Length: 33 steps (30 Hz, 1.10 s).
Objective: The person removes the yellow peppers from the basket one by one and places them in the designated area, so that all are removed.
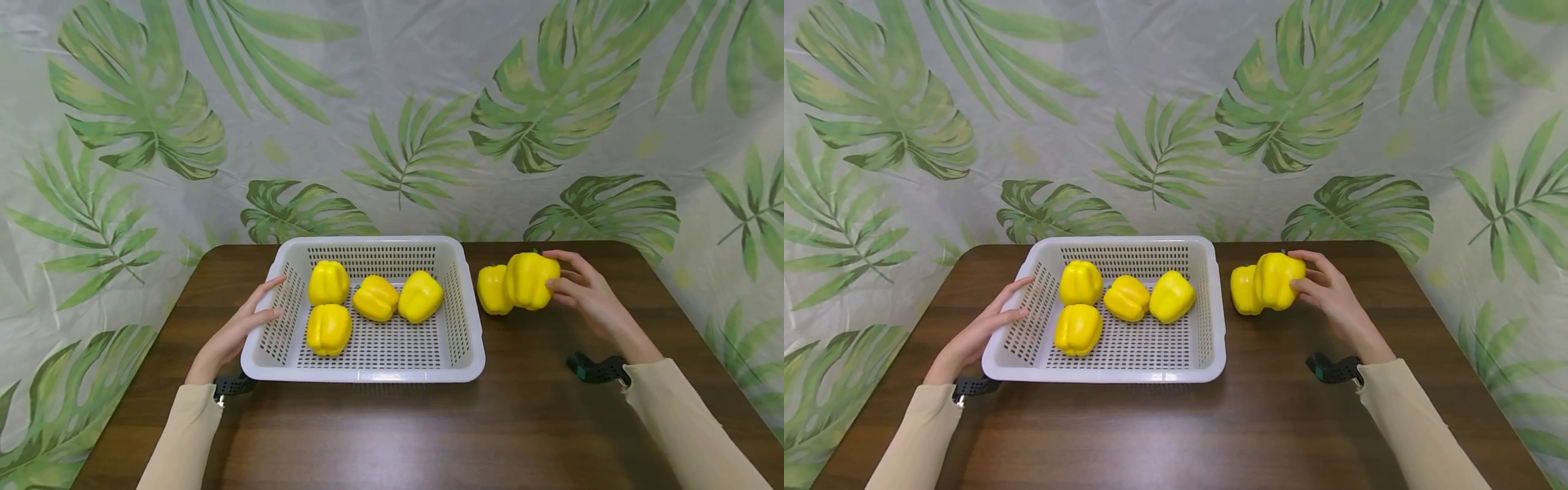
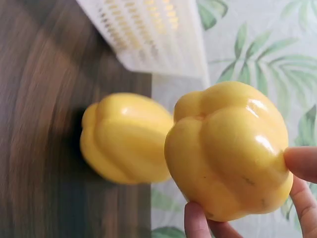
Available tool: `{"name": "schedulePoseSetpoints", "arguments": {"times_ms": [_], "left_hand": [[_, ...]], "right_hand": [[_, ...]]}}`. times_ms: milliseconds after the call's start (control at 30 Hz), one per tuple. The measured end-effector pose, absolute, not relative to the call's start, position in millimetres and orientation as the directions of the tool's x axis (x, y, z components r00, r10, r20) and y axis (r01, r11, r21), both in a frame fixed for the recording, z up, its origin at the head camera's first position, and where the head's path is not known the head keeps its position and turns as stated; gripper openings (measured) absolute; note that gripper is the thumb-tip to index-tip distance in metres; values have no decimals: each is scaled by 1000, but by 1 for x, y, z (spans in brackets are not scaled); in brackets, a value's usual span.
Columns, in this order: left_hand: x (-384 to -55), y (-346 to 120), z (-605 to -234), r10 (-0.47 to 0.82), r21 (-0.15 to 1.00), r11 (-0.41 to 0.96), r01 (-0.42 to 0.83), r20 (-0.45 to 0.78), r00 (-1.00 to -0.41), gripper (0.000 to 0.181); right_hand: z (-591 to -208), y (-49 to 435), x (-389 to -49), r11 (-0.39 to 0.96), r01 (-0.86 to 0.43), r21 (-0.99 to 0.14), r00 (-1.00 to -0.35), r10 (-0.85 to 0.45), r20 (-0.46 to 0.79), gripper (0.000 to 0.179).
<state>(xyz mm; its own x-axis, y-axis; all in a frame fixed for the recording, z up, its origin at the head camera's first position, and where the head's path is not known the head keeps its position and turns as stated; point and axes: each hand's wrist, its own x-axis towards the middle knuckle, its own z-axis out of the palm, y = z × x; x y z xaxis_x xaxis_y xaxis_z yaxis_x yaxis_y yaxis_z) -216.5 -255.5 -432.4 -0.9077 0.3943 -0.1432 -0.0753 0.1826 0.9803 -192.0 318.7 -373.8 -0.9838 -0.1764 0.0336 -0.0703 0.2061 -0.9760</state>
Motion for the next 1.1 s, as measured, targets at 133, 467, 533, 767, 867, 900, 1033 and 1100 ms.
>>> {"name": "schedulePoseSetpoints", "arguments": {"times_ms": [133, 467, 533, 767, 867, 900, 1033, 1100], "left_hand": [[-216, -256, -433, 395, 981, 179, -75, -141, -908, 64], [-215, -256, -432, 397, 983, 169, -73, -136, -908, 63], [-216, -256, -432, 396, 983, 171, -72, -135, -908, 63], [-216, -255, -432, 394, 982, 170, -78, -140, -908, 64], [-216, -255, -432, 393, 982, 170, -78, -141, -909, 63], [-215, -255, -432, 392, 982, 170, -79, -141, -909, 63], [-215, -255, -432, 390, 982, 173, -78, -141, -910, 63], [-215, -254, -432, 389, 981, 176, -77, -141, -911, 63]], "right_hand": [[-380, 328, -194, 223, -64, -973, -988, -155, 30, 45], [-395, 344, -199, 250, -68, -966, -993, -114, 40, 45], [-398, 346, -200, 258, -63, -964, -994, -103, 37, 45], [-411, 356, -205, 289, -42, -956, -996, -88, 17, 47], [-416, 358, -207, 302, -28, -953, -997, -78, 5, 47], [-418, 358, -207, 304, -24, -952, -997, -74, 2, 47], [-424, 360, -210, 323, -14, -946, -998, -67, -8, 48], [-427, 360, -211, 329, -3, -944, -998, -62, -18, 47]]}}
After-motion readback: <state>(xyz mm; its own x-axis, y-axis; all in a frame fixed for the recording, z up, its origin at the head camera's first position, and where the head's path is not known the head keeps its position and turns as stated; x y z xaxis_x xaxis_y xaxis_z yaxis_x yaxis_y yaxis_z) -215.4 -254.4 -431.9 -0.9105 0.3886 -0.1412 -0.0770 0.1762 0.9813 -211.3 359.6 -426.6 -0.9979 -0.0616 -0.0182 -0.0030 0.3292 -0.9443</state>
